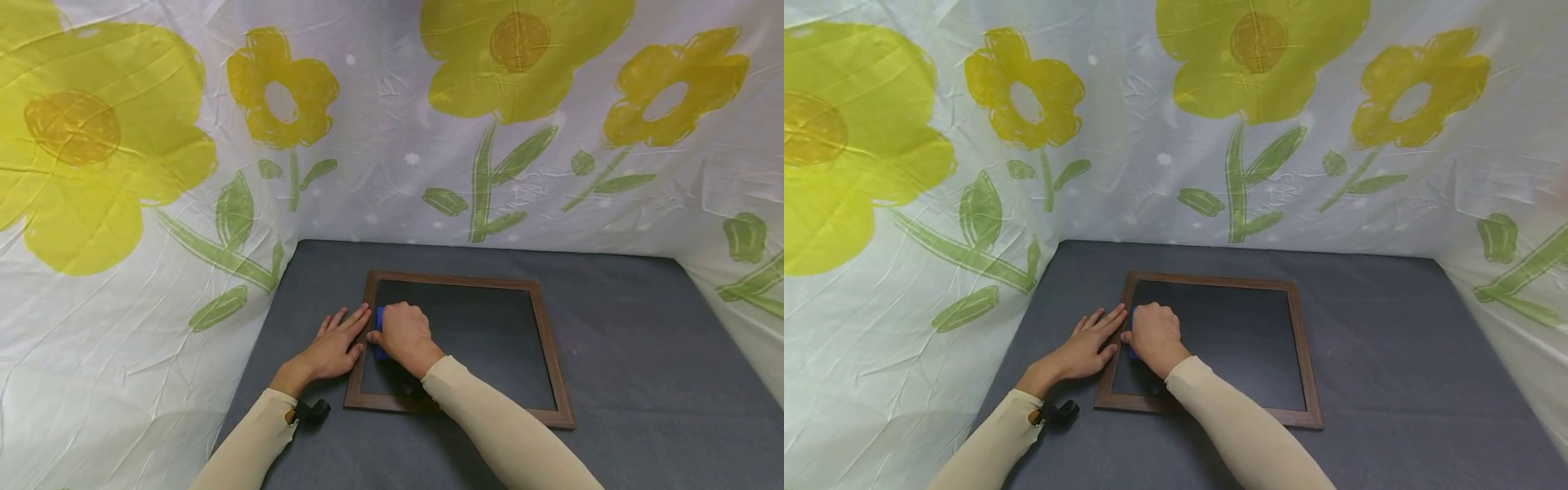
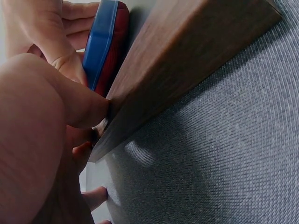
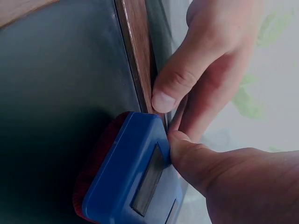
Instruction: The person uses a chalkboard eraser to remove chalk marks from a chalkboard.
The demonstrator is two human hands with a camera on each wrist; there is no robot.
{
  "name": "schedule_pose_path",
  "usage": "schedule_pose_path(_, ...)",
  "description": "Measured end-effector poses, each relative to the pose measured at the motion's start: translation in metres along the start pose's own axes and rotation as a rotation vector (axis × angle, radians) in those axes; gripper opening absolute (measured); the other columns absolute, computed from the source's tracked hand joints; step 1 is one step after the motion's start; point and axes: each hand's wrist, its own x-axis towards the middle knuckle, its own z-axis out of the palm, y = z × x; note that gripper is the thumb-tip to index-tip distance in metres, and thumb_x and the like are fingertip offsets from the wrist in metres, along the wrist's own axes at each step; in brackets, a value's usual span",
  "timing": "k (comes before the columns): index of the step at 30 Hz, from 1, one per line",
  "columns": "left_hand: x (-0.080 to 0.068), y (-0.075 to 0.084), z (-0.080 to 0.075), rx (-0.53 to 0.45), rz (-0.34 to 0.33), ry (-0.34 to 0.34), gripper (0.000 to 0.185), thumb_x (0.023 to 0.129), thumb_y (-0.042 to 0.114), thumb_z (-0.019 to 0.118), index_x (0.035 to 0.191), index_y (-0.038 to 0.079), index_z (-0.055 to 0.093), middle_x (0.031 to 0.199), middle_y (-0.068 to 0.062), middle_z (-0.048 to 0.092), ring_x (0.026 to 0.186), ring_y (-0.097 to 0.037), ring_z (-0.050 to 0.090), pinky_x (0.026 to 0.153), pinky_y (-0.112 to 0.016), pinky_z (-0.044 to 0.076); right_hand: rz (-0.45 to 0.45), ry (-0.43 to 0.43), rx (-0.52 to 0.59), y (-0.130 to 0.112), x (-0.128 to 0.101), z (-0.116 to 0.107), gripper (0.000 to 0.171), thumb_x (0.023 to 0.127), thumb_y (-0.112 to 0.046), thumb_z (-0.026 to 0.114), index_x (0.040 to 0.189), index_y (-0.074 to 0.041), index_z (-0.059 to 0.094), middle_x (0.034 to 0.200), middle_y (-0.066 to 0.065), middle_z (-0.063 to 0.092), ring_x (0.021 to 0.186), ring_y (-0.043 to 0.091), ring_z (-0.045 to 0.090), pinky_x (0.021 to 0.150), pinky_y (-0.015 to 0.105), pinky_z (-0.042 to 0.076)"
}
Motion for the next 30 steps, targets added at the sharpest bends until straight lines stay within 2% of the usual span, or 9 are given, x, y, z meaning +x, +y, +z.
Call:
schedule_pose_path(3,0.0,-0.001,0.001,0.016,-0.005,-0.005,0.07,0.112,0.025,0.053,0.176,0.012,0.028,0.185,-0.004,0.018,0.165,-0.057,0.015,0.127,-0.081,0.005,-0.005,0.008,-0.005,-0.001,0.001,0.001,0.066,0.093,-0.061,0.082,0.124,-0.002,0.081,0.109,0.015,0.082,0.09,0.035,0.08,0.072,0.044,0.068)
schedule_pose_path(9,0.001,0.007,-0.004,0.099,-0.07,-0.053,0.071,0.112,0.022,0.056,0.176,0.011,0.026,0.185,-0.005,0.017,0.168,-0.052,0.015,0.13,-0.077,0.008,0.0,0.012,-0.002,-0.001,0.001,0.002,0.067,0.092,-0.062,0.083,0.122,-0.002,0.08,0.106,0.014,0.081,0.088,0.035,0.08,0.071,0.044,0.068)
schedule_pose_path(15,0.0,0.008,-0.004,0.112,-0.086,-0.065,0.071,0.113,0.023,0.055,0.176,0.012,0.026,0.185,-0.004,0.016,0.168,-0.051,0.014,0.131,-0.076,0.008,-0.001,0.021,-0.021,0.001,0.002,0.003,0.073,0.091,-0.066,0.081,0.123,0.0,0.078,0.103,0.013,0.079,0.085,0.032,0.08,0.071,0.043,0.068)
schedule_pose_path(24,0.0,0.005,-0.002,0.077,-0.063,-0.052,0.072,0.111,0.021,0.056,0.176,0.01,0.026,0.185,-0.007,0.017,0.167,-0.053,0.014,0.129,-0.079,0.007,0.014,-0.012,0.023,0.008,0.0,-0.001,0.072,0.091,-0.063,0.084,0.126,-0.001,0.077,0.105,0.013,0.078,0.085,0.032,0.078,0.072,0.045,0.067)
schedule_pose_path(28,0.003,-0.008,0.006,0.046,-0.01,-0.008,0.071,0.112,0.025,0.054,0.176,0.014,0.026,0.185,-0.003,0.017,0.165,-0.057,0.016,0.126,-0.081,0.008,0.035,-0.022,0.035,0.016,-0.002,-0.004,0.072,0.091,-0.062,0.084,0.128,-0.001,0.076,0.101,0.013,0.077,0.081,0.03,0.076,0.071,0.044,0.067)
schedule_pose_path(30,0.003,-0.009,0.006,0.033,-0.002,0.001,0.071,0.112,0.025,0.054,0.176,0.015,0.027,0.186,-0.002,0.018,0.165,-0.057,0.017,0.126,-0.082,0.008,0.049,-0.026,0.034,0.021,-0.003,-0.005,0.072,0.091,-0.063,0.084,0.128,-0.002,0.076,0.101,0.013,0.076,0.079,0.029,0.074,0.069,0.043,0.066)
